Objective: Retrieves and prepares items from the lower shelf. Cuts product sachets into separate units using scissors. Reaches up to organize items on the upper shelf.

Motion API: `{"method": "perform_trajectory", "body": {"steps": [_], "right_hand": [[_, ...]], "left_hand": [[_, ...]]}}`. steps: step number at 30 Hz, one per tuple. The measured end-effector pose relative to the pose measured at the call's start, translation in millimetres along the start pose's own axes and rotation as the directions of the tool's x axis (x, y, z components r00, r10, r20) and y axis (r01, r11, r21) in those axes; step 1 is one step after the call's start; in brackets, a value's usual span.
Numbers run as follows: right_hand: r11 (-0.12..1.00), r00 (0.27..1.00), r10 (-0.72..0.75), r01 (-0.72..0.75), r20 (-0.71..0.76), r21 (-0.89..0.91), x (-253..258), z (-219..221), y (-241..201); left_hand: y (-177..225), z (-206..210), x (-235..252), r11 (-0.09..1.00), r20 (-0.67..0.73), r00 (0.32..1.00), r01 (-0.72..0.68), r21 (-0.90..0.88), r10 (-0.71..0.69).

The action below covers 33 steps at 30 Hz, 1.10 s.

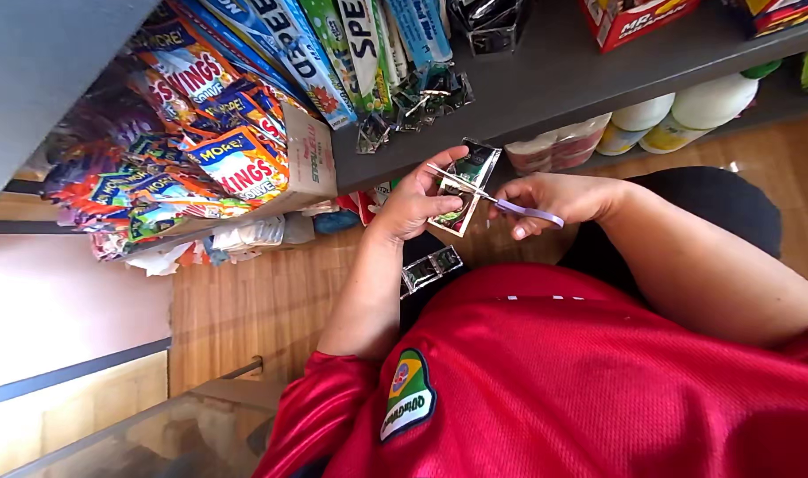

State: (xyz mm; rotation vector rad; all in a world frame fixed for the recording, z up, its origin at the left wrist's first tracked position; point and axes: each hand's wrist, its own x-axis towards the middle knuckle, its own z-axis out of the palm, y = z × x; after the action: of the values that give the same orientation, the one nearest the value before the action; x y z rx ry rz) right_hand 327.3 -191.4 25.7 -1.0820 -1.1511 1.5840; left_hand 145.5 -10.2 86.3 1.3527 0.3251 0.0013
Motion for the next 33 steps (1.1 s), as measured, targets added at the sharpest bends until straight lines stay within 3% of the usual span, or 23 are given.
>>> {"method": "perform_trajectory", "body": {"steps": [12,24,29,31,33], "right_hand": [[1.0,1.0,0.001,-0.001,-0.027,0.002,0,1,0],[0.999,1.0,-0.013,0.013,-0.017,-0.032,7,5,6],[1.0,0.999,0.016,-0.016,-0.039,0.015,9,7,3],[0.999,0.998,0.035,-0.035,-0.045,0.01,8,6,1],[0.999,0.997,0.047,-0.047,-0.066,-0.001,6,1,1]], "left_hand": [[-9,-17,1,0.998,0.078,0.994,-0.07,-0.005,0.07],[-2,8,0,0.998,0.032,0.998,0.056,0.014,-0.057],[1,9,1,0.99,0.046,0.996,0.065,0.126,-0.071],[3,5,2,0.982,0.012,0.997,0.07,0.176,-0.074],[8,-4,5,0.963,-0.112,0.992,0.086,0.257,-0.059]]}}
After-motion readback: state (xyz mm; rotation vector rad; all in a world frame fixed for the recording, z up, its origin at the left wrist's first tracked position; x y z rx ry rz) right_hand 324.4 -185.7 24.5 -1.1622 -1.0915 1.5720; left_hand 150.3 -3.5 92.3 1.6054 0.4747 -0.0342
